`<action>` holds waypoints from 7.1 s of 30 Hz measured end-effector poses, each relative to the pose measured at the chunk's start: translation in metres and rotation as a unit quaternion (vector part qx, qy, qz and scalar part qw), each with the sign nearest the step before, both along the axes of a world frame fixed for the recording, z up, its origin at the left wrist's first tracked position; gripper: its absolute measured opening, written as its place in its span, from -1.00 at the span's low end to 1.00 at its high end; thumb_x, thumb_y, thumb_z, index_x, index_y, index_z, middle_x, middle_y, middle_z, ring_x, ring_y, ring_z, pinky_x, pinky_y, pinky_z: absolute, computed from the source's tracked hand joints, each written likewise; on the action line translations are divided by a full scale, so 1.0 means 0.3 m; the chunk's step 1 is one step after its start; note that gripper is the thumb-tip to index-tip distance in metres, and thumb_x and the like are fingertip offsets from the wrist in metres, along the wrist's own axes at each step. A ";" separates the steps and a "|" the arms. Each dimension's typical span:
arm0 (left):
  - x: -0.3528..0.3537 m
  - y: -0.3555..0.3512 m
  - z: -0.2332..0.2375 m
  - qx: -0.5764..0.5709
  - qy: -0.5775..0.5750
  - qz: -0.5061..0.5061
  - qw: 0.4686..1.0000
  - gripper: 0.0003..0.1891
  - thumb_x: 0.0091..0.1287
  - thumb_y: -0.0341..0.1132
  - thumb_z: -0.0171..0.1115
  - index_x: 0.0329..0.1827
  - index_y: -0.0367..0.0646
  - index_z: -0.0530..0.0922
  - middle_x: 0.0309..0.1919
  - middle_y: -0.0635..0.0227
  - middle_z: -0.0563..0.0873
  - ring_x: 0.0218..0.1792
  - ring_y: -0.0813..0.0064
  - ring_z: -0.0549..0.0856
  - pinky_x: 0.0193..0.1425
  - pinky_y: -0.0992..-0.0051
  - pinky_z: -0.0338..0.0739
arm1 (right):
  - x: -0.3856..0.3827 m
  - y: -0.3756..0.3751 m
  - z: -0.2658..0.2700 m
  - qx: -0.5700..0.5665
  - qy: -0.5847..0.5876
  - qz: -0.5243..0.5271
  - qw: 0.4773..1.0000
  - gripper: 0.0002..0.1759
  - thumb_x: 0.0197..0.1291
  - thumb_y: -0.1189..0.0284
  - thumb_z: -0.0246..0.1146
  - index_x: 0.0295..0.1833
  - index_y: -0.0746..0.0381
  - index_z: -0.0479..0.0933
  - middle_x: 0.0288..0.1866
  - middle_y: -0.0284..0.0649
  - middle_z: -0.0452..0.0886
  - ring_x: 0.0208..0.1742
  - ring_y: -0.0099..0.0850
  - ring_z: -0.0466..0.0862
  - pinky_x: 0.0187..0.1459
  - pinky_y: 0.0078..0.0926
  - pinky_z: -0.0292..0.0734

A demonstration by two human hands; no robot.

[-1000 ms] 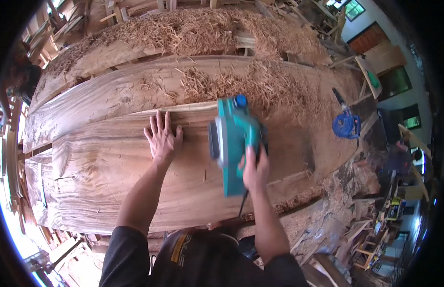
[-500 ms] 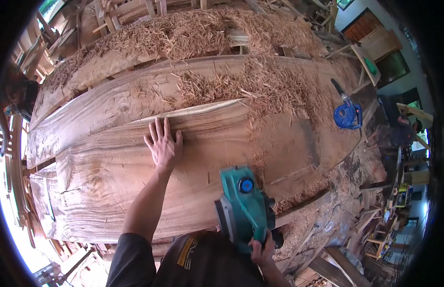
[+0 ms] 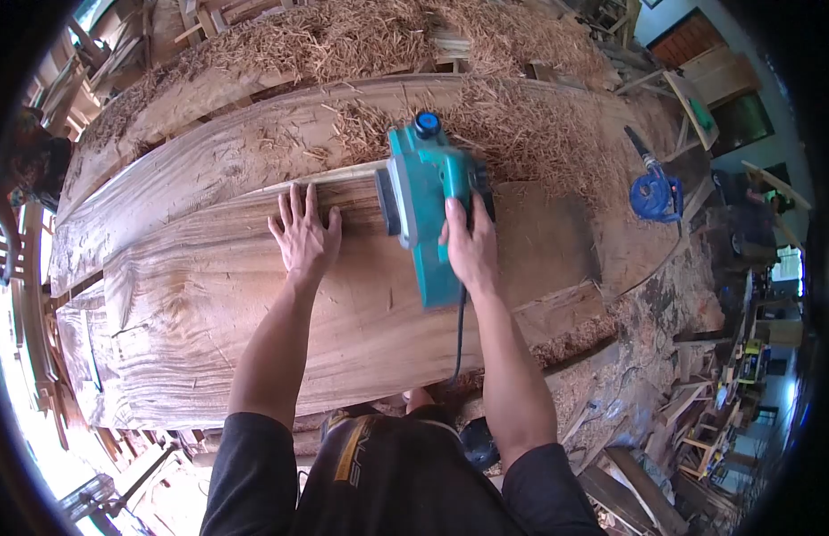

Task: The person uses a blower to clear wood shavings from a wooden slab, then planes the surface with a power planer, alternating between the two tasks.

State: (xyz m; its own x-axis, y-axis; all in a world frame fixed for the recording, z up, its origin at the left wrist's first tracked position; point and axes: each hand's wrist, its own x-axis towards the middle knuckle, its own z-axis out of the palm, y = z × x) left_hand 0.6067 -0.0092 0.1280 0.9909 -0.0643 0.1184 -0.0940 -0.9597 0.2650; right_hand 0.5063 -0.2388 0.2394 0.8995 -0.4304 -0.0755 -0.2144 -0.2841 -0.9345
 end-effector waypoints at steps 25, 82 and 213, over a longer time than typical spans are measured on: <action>0.002 0.000 0.012 0.008 0.021 0.003 1.000 -0.23 0.50 0.15 -0.01 0.68 -0.08 0.21 0.68 0.15 0.19 0.68 0.02 0.10 0.67 -0.16 -0.06 | 0.075 -0.021 0.023 -0.045 -0.012 0.000 0.999 -0.57 0.55 0.08 0.13 0.11 0.28 0.53 -0.50 -0.19 0.60 -0.52 -0.36 0.66 -0.43 -0.32 0.55; 0.008 -0.013 0.024 0.004 0.032 0.006 0.999 -0.23 0.51 0.12 0.01 0.69 -0.06 0.17 0.68 0.13 0.17 0.68 0.00 0.09 0.67 -0.19 -0.07 | -0.003 -0.038 0.004 0.006 0.006 -0.042 0.999 -0.57 0.56 0.09 0.13 0.06 0.28 0.56 -0.54 -0.33 0.54 -0.51 -0.48 0.59 -0.41 -0.41 0.50; -0.324 0.394 0.057 -0.063 0.028 -0.087 0.994 -0.34 0.46 0.01 0.19 0.55 -0.12 0.38 0.57 0.17 0.37 0.61 0.16 0.25 0.63 0.04 0.08 | -0.921 0.083 0.151 0.072 0.201 0.124 0.969 -0.64 0.20 0.36 0.42 0.06 0.31 0.63 -0.33 -0.06 0.78 -0.40 -0.36 0.80 -0.23 -0.34 0.69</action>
